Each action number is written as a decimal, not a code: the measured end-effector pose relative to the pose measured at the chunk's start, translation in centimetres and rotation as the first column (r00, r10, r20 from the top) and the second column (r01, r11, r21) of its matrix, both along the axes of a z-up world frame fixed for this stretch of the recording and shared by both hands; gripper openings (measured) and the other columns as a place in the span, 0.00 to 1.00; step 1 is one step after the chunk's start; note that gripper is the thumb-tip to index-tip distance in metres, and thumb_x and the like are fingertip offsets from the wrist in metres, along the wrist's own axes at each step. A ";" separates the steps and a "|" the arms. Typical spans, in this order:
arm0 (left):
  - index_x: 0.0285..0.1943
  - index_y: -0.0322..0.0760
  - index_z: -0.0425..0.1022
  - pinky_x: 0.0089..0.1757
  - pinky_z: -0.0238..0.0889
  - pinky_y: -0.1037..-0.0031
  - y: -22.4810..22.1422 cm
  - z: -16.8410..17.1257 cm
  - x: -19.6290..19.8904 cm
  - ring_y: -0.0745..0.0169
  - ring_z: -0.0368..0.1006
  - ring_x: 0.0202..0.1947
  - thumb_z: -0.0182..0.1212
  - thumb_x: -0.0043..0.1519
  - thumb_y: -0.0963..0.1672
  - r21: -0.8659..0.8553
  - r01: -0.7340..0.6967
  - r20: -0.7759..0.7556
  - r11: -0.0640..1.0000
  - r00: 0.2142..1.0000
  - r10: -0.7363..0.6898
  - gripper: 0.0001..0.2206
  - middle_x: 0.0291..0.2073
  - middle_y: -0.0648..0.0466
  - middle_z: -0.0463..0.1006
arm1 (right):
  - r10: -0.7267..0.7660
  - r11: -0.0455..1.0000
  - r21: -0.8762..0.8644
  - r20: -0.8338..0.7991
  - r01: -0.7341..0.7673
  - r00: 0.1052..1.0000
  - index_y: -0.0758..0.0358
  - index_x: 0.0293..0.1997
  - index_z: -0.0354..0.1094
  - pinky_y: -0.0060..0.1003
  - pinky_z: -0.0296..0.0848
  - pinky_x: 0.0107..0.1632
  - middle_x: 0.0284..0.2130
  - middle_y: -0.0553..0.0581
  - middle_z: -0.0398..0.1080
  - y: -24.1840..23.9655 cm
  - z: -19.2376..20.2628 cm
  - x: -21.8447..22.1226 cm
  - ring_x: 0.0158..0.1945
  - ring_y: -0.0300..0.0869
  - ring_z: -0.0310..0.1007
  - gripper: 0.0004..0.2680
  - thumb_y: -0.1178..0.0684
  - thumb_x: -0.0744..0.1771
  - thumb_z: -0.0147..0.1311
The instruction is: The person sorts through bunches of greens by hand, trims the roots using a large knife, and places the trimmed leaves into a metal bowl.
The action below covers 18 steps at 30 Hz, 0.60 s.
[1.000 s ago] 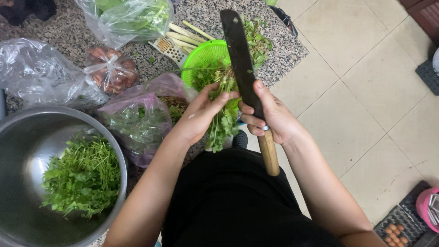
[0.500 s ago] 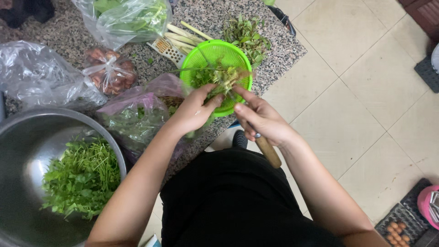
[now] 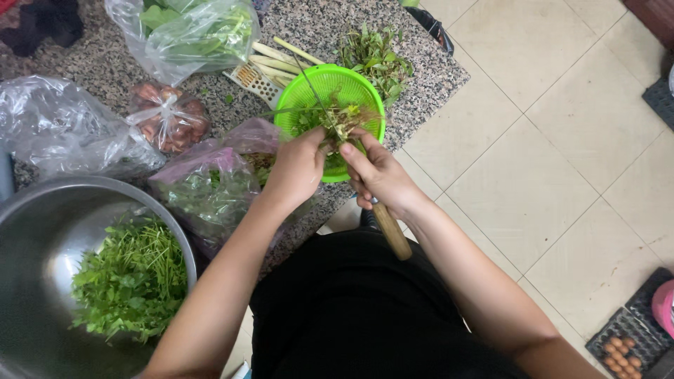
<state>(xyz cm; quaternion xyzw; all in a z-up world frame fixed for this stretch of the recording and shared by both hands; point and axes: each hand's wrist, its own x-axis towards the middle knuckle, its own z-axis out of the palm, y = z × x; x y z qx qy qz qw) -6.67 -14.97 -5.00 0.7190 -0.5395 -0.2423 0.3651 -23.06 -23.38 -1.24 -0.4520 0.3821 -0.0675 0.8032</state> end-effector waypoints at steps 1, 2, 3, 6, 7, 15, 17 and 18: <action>0.50 0.28 0.73 0.46 0.68 0.53 -0.1 -0.7 -0.1 0.35 0.77 0.44 0.51 0.62 0.37 -0.042 -0.003 0.074 0.999 0.997 0.006 0.10 0.42 0.37 0.79 | -0.006 1.000 0.012 -0.037 0.007 0.999 0.54 0.69 0.52 0.28 0.58 0.16 0.19 0.46 0.53 -0.2 -0.3 0.4 0.14 0.31 0.51 0.22 0.40 0.68 0.51; 0.50 0.29 0.74 0.45 0.67 0.52 -0.1 -1.3 0.0 0.36 0.77 0.43 0.51 0.62 0.36 -0.060 -0.018 0.119 0.998 0.993 0.025 0.10 0.42 0.38 0.80 | -0.012 1.000 0.024 -0.073 0.014 0.997 0.53 0.68 0.53 0.28 0.57 0.16 0.19 0.46 0.53 -0.4 -0.6 0.7 0.14 0.31 0.51 0.22 0.39 0.68 0.50; 0.50 0.29 0.74 0.44 0.67 0.51 -0.1 -1.9 -0.1 0.38 0.78 0.42 0.51 0.61 0.36 -0.078 -0.030 0.163 0.997 0.986 0.042 0.11 0.41 0.40 0.81 | -0.008 0.999 0.053 -0.072 0.012 0.997 0.55 0.67 0.53 0.28 0.57 0.16 0.20 0.46 0.54 -0.6 -1.0 0.9 0.14 0.31 0.50 0.22 0.38 0.68 0.51; 0.48 0.30 0.75 0.43 0.72 0.57 -0.5 -2.7 -1.0 0.46 0.80 0.40 0.49 0.65 0.37 -0.009 -0.042 0.144 0.999 0.989 0.043 0.09 0.42 0.42 0.81 | -0.005 0.991 0.135 -0.072 0.015 0.997 0.58 0.63 0.54 0.28 0.55 0.16 0.22 0.46 0.55 -1.5 -2.4 2.0 0.15 0.30 0.50 0.21 0.37 0.69 0.52; 0.47 0.30 0.75 0.43 0.75 0.60 -0.6 -2.5 -1.3 0.49 0.80 0.39 0.48 0.67 0.37 0.036 -0.036 0.112 0.999 0.993 0.032 0.08 0.43 0.42 0.81 | -0.014 0.986 0.163 -0.078 0.026 0.997 0.59 0.63 0.53 0.27 0.55 0.16 0.23 0.46 0.55 -1.8 -2.7 2.4 0.15 0.30 0.50 0.21 0.36 0.69 0.51; 0.74 0.23 0.40 0.56 0.58 0.55 -0.8 -1.2 2.8 0.34 0.65 0.60 0.61 0.68 0.46 0.425 -0.014 -0.049 0.905 0.998 0.039 0.35 0.62 0.26 0.57 | -0.021 0.980 0.195 -0.043 0.029 0.999 0.53 0.62 0.57 0.27 0.56 0.16 0.23 0.47 0.57 -1.9 -1.3 0.8 0.15 0.29 0.52 0.21 0.36 0.66 0.54; 0.76 0.22 0.26 0.63 0.49 0.55 -0.8 -2.8 4.3 0.30 0.53 0.71 0.73 0.65 0.45 0.308 0.112 -0.109 0.945 0.991 -0.081 0.50 0.73 0.23 0.40 | -0.098 0.974 0.203 -0.032 0.102 0.995 0.61 0.59 0.57 0.27 0.56 0.17 0.24 0.48 0.57 -2.1 -0.7 -0.1 0.16 0.30 0.51 0.21 0.36 0.67 0.54; 0.77 0.24 0.22 0.66 0.47 0.57 -0.9 -3.3 5.1 0.32 0.48 0.74 0.76 0.64 0.43 0.277 0.173 -0.181 0.945 0.975 -0.125 0.53 0.75 0.25 0.35 | -0.110 0.972 0.206 -0.039 0.116 0.993 0.60 0.57 0.57 0.27 0.55 0.17 0.23 0.48 0.57 -2.1 -0.6 -0.3 0.16 0.30 0.51 0.21 0.36 0.67 0.54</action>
